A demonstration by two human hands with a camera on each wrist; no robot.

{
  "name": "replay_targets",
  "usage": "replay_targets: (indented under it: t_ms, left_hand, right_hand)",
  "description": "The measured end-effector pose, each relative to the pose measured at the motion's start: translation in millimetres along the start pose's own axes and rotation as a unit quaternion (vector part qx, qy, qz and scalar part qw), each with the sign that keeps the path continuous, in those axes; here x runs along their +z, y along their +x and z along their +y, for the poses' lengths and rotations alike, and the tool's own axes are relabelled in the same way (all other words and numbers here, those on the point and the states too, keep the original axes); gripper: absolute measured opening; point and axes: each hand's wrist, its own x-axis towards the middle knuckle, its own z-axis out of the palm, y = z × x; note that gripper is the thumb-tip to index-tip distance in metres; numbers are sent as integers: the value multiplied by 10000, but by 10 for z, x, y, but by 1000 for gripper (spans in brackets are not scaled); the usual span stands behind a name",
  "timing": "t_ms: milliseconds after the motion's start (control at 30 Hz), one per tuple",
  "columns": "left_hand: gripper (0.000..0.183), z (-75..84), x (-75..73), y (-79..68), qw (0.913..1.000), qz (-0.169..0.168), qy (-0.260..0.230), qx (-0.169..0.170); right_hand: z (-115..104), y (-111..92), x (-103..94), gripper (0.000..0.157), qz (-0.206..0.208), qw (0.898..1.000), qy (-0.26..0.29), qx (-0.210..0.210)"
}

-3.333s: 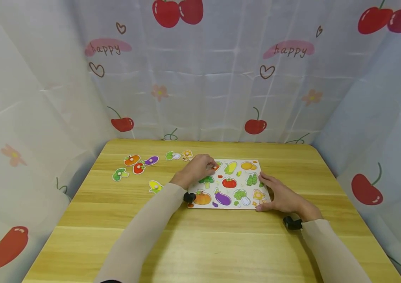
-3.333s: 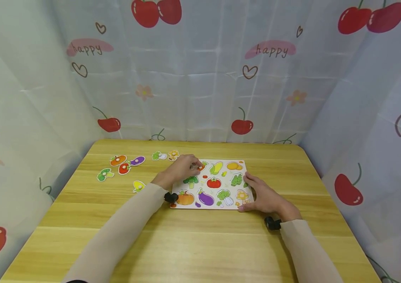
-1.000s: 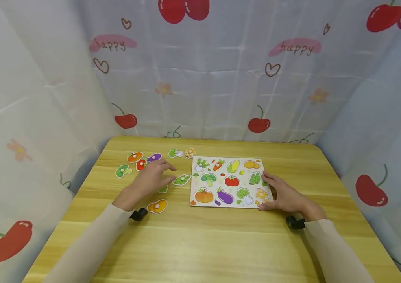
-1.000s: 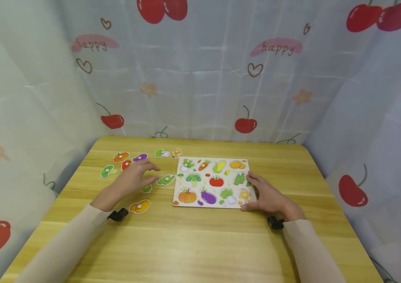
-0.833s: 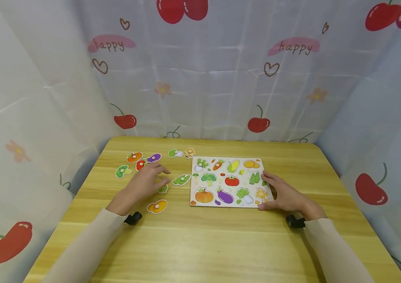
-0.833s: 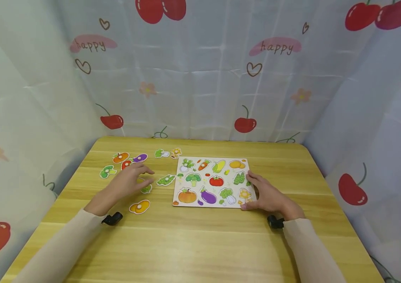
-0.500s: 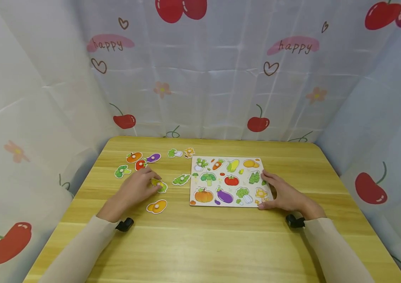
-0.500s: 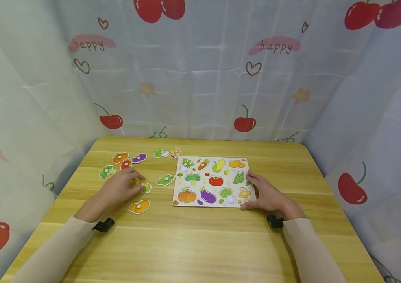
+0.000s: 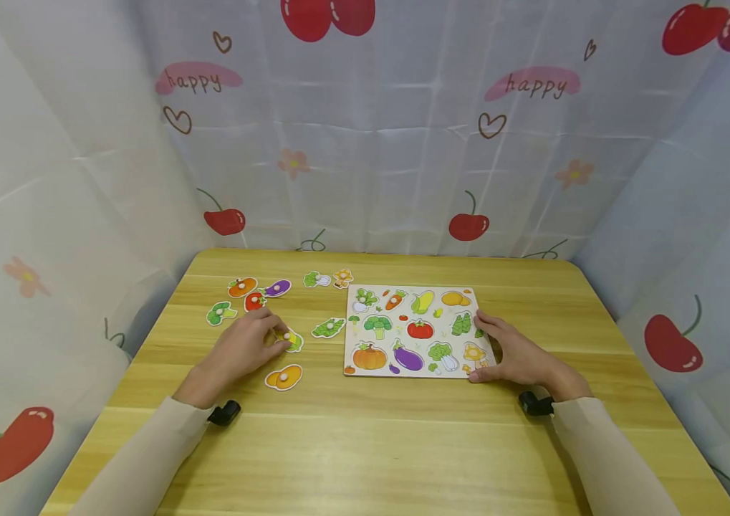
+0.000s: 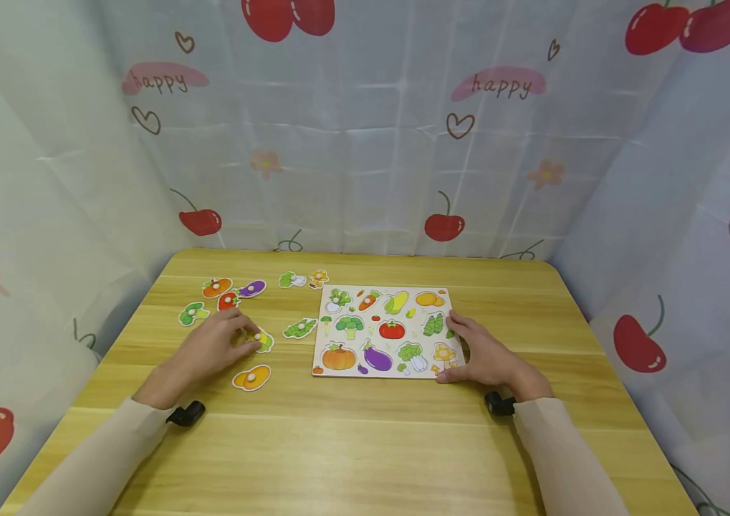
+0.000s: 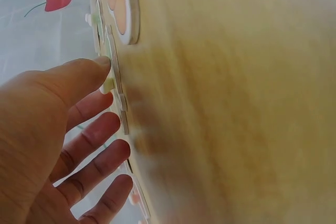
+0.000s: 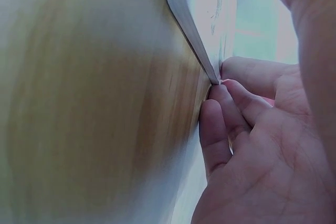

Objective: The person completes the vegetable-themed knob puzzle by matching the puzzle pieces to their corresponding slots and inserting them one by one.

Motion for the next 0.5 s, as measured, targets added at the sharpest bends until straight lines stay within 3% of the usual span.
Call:
replay_targets:
  t_ms: [500]
  left_hand:
    - [13,0,34,31,9999,6,-25,-103]
  right_hand:
    - [10,-2,20,131,30,10000,-9,37]
